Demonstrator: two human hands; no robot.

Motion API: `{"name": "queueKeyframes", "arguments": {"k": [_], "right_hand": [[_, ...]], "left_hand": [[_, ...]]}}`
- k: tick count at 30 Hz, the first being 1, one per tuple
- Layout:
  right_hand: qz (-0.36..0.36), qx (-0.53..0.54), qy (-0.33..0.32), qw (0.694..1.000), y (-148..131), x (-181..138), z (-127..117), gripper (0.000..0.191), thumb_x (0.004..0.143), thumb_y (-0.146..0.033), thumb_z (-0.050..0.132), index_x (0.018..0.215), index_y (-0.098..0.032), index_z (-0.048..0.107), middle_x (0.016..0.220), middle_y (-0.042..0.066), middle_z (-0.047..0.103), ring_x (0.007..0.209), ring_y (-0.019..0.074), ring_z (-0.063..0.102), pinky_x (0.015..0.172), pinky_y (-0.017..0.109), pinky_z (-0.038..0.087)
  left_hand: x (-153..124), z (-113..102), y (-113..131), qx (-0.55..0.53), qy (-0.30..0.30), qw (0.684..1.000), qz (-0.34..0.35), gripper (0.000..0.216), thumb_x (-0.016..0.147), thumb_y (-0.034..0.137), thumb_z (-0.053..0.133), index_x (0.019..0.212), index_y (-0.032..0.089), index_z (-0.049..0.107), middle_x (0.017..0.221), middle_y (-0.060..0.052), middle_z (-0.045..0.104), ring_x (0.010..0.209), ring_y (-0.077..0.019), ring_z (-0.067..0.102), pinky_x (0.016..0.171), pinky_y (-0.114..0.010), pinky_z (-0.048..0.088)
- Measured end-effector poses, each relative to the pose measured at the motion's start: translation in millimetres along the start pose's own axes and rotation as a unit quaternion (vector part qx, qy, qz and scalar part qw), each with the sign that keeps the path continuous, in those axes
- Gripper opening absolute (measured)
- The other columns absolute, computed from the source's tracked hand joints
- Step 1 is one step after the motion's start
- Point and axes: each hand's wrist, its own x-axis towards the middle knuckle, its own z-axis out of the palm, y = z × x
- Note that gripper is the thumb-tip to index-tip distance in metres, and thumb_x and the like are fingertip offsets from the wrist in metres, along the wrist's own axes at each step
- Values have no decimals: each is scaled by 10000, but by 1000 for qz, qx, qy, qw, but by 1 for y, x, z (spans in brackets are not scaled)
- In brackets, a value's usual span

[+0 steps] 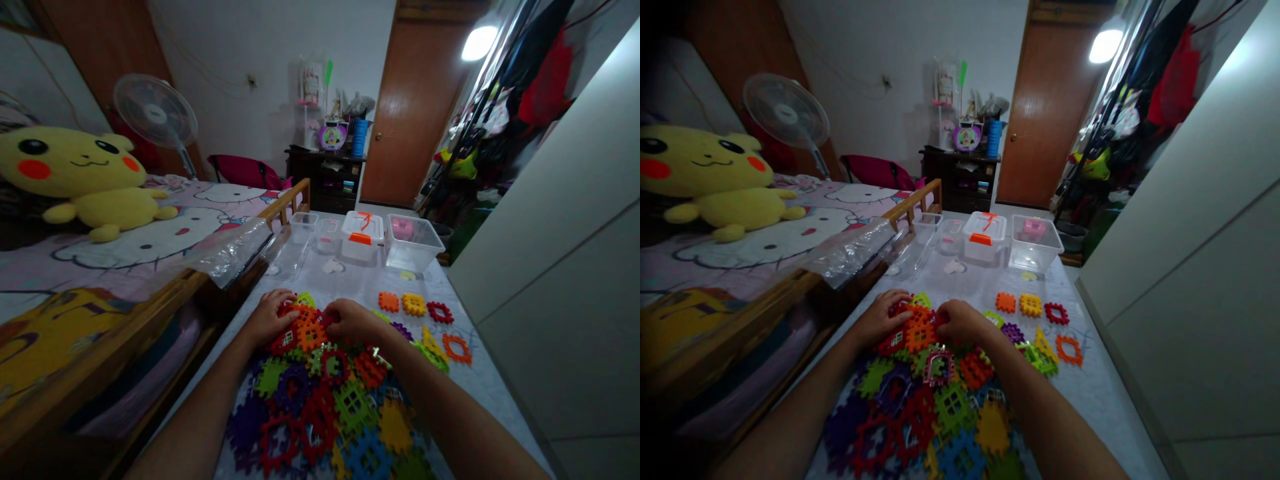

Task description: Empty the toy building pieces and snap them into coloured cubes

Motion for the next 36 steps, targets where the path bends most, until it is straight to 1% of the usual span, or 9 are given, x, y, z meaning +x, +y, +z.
{"name": "queueKeyframes", "arguments": {"k": [7,12,14,18,21,26,30,33,36], "right_hand": [[21,16,64,998,4,3,-7,263,739,-88,527,936,-162,685,774,-11,652,682,102,550,597,184,388],[61,3,94,994,8,6,-17,375,793,-86,451,1097,-170,653,811,9,679,642,110,577,578,197,414],[76,-20,99,992,11,5,-17,367,784,-85,465,1079,-168,665,810,19,690,660,125,595,608,213,430],[89,-98,113,985,15,2,-15,232,749,-127,574,929,-156,717,920,95,686,870,207,610,777,285,439],[92,-147,131,976,12,2,-15,271,760,-169,608,1013,-162,702,1079,149,646,1036,266,557,881,352,408],[54,-166,79,981,-7,14,-15,296,794,-199,590,1071,-183,695,1112,126,674,1058,272,583,917,365,405],[29,-160,21,986,-15,29,-3,414,735,-198,652,1149,-203,665,1052,84,721,988,265,639,877,342,435],[27,-152,9,988,-15,36,4,479,692,-178,674,1169,-220,653,1011,77,733,953,268,654,841,342,447],[29,-131,9,991,-13,39,5,422,673,-173,676,1092,-218,690,958,72,734,886,250,657,778,323,453]], "left_hand": [[0,1,0,1,-2,1000,3,361,768,437,585,1026,198,662,1168,-86,625,1135,-274,524,1032,-444,370],[-1,2,-2,-1,3,1000,3,357,768,448,588,1022,207,661,1172,-81,620,1131,-271,525,1031,-445,370],[0,3,-4,0,1,1000,2,368,773,449,587,1037,204,660,1179,-85,616,1127,-272,527,1029,-448,371],[0,3,-5,5,-6,1000,6,370,782,432,581,1056,197,658,1186,-89,611,1124,-269,529,1031,-447,368],[0,2,-3,6,-5,1000,6,365,773,431,591,1045,198,661,1177,-90,617,1125,-273,529,1032,-444,368],[0,1,0,-1,5,1000,1,365,752,441,603,1027,210,665,1160,-77,628,1115,-273,535,1023,-438,383],[0,1,0,-3,5,1000,-1,346,739,430,607,999,212,673,1152,-80,633,1113,-279,538,1019,-442,386],[0,1,1,-3,6,1000,0,331,741,411,602,993,210,676,1159,-81,632,1117,-279,537,1021,-435,385],[0,1,2,-1,5,1000,2,332,737,394,604,995,198,677,1168,-87,629,1116,-279,539,1022,-432,384]]}}
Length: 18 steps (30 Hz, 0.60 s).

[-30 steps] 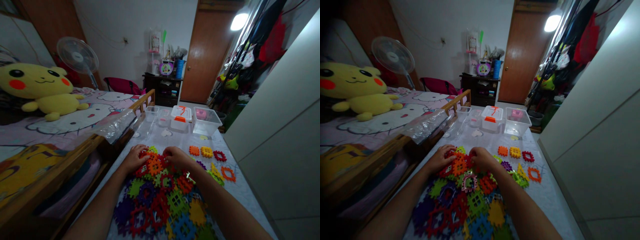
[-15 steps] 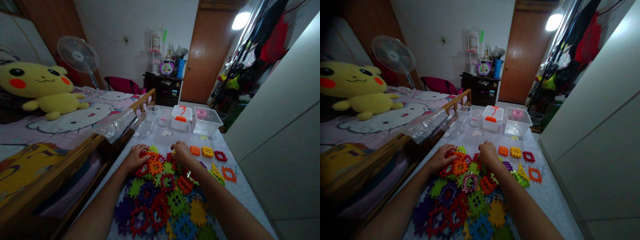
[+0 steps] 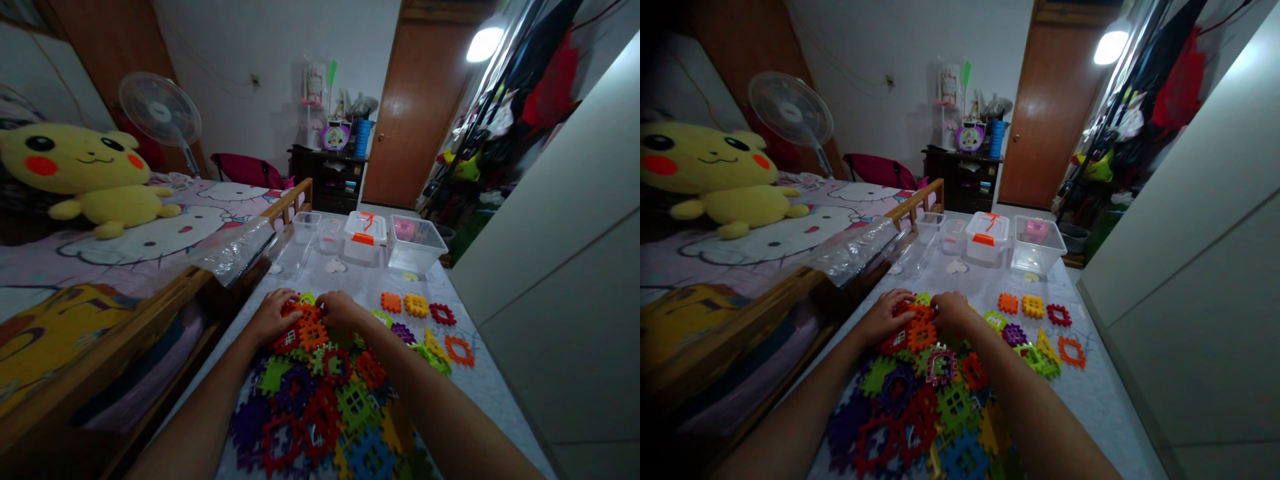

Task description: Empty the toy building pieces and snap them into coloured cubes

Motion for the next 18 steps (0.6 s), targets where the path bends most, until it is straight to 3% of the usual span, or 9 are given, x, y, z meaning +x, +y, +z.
{"name": "queueKeyframes", "arguments": {"k": [8,18], "right_hand": [[23,139,62,988,13,-2,-18,220,708,-108,594,889,-164,705,749,-1,665,648,110,559,589,208,397],[98,294,118,943,45,-16,-26,191,712,-60,539,844,-136,653,598,-30,621,526,88,554,529,184,417]], "left_hand": [[0,-1,0,0,-2,1000,-2,350,734,418,613,1003,202,677,1163,-89,631,1121,-284,545,1018,-426,393],[0,2,-2,15,-2,1000,12,369,773,482,586,998,202,667,1141,-78,632,1092,-267,555,1006,-424,402]]}}
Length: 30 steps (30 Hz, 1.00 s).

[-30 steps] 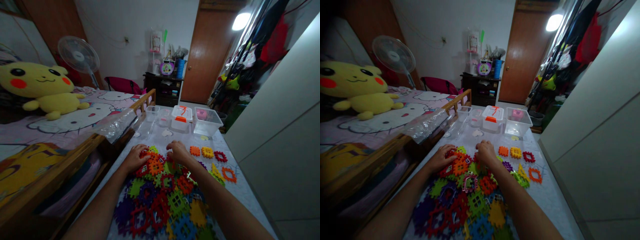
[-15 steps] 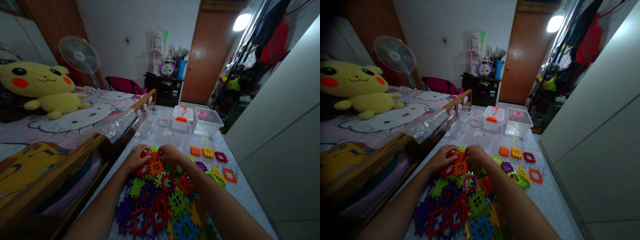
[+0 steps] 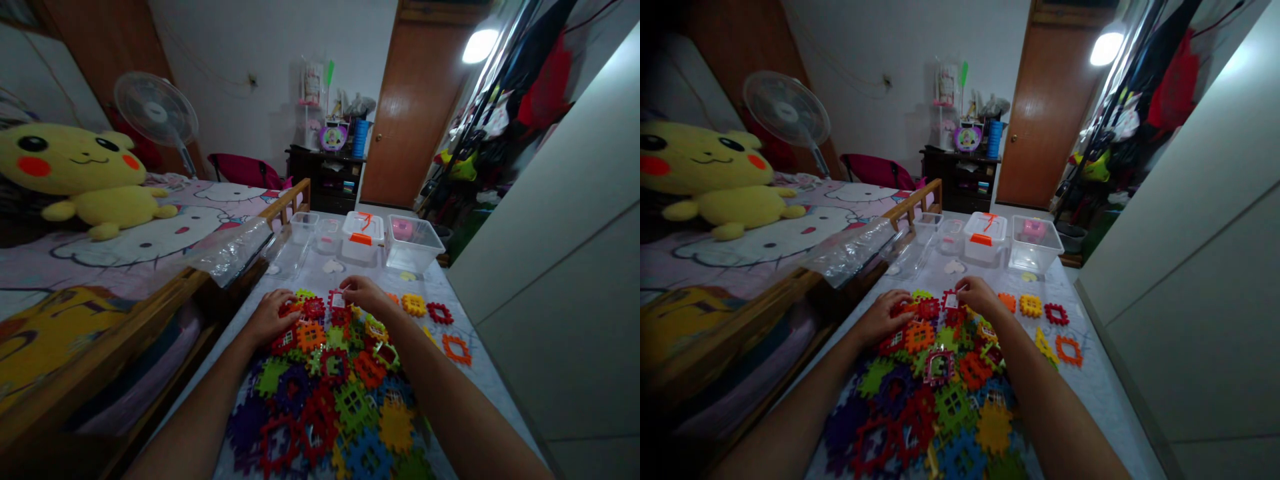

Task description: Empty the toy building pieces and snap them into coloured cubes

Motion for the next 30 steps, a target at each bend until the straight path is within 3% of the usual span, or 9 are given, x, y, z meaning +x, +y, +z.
{"name": "queueKeyframes", "arguments": {"k": [7,15,19,22,26,30], "right_hand": [[0,-7,10,1000,9,-1,2,197,678,-18,528,734,-135,677,535,-30,613,515,99,552,518,191,405],[-28,-82,27,996,4,14,15,215,741,-75,564,902,-149,685,646,-9,663,565,104,593,562,198,429],[-28,-155,49,986,6,23,15,236,753,-81,555,934,-142,692,814,55,705,707,153,633,644,243,455],[-40,-209,57,975,5,24,16,261,776,-102,546,987,-144,695,992,106,699,926,216,629,800,311,453],[-110,-256,9,960,-7,17,28,395,746,-208,642,1140,-189,652,1225,108,621,1123,275,541,950,391,391],[-184,-272,-85,941,-16,12,49,615,596,-170,746,1197,-221,621,1173,75,650,1075,274,560,951,386,399]], "left_hand": [[0,-1,1,2,-5,1000,0,365,767,471,583,997,199,663,1152,-85,627,1100,-270,554,1007,-428,396],[0,-2,3,1,-3,1000,-9,389,777,502,579,1000,197,671,1151,-85,631,1109,-282,549,1010,-433,396],[0,-2,1,1,-3,1000,-3,376,781,494,583,1001,203,672,1148,-80,630,1101,-275,555,1004,-427,402],[0,-1,-1,4,-4,1000,2,355,786,473,587,999,202,671,1159,-84,625,1107,-272,554,1005,-428,401],[0,1,-4,7,-2,1000,4,365,779,456,603,1023,191,666,1181,-96,616,1133,-275,540,1015,-426,394],[0,0,-1,6,1,1000,2,364,776,462,601,1016,198,674,1168,-94,627,1114,-279,550,996,-429,411]]}}
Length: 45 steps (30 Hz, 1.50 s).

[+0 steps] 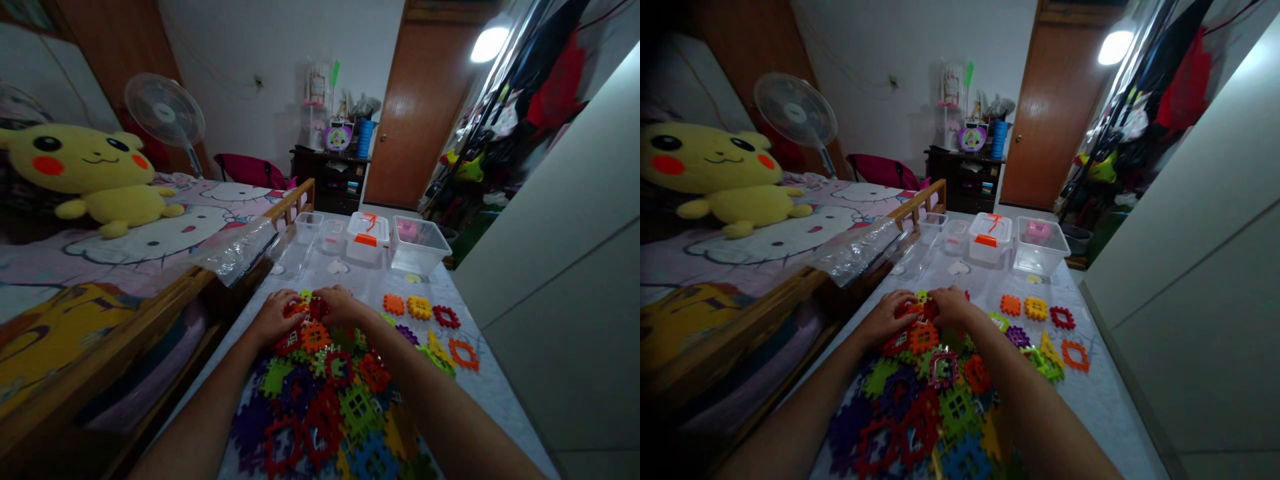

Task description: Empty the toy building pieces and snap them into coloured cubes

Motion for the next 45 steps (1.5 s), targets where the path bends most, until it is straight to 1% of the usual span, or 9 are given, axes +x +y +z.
{"name": "queueKeyframes", "arguments": {"k": [5,8,12,18,21,24,31,37,45], "right_hand": [[-35,19,4,999,-5,2,9,633,618,-90,693,1235,-187,597,1144,117,624,1051,286,560,953,442,404],[-35,61,29,997,3,1,2,630,633,-110,708,1245,-190,582,1153,104,591,1015,232,575,928,378,439],[15,133,84,988,26,-1,-16,542,693,-85,637,1220,-171,546,1145,82,578,905,152,606,808,287,494],[86,182,105,974,51,-8,-22,410,731,-168,619,1132,-162,534,936,20,640,792,137,615,659,238,493],[108,155,91,978,52,-12,-16,369,677,-196,681,1029,-167,575,855,-9,632,756,136,585,657,237,466],[122,104,68,985,51,-14,-13,346,647,-218,712,970,-158,604,843,6,635,747,151,562,670,257,442],[110,-13,27,994,38,-10,-17,568,622,-287,743,1157,-168,592,1113,92,626,989,240,560,836,313,417],[106,-80,-4,991,31,-3,-19,342,667,-259,692,985,-134,672,1062,134,639,912,238,596,764,290,433],[111,-116,-13,987,34,3,-23,326,636,-303,735,914,-138,695,1016,138,659,865,242,614,708,278,446]], "left_hand": [[0,-1,2,-9,3,1000,0,363,754,448,624,1013,201,683,1157,-93,633,1101,-280,557,1000,-432,410],[0,0,-1,-8,0,1000,2,354,752,433,629,1017,203,678,1167,-91,629,1120,-282,546,1004,-436,406],[0,0,-1,-2,-6,1000,4,348,765,419,617,1024,192,669,1171,-94,623,1118,-277,545,1005,-430,404],[0,-1,1,-4,-14,1000,7,337,777,418,599,1018,193,665,1168,-93,620,1112,-274,543,1006,-437,402],[0,-1,0,-3,-10,1000,6,323,771,416,603,1009,207,666,1169,-87,621,1126,-276,538,1011,-439,397],[0,-1,-1,-1,-9,1000,6,322,764,404,609,1013,207,664,1174,-87,619,1133,-275,538,1015,-433,396],[0,-1,-1,-5,-15,1000,5,325,771,402,607,1015,196,667,1181,-93,619,1131,-279,539,1011,-444,400],[0,0,-1,-7,-8,1000,2,325,761,401,617,1013,201,663,1179,-91,618,1127,-276,541,1009,-440,405],[0,-2,1,-6,-15,1000,-2,333,762,411,615,1010,196,671,1181,-96,620,1135,-278,539,1019,-431,396]]}}
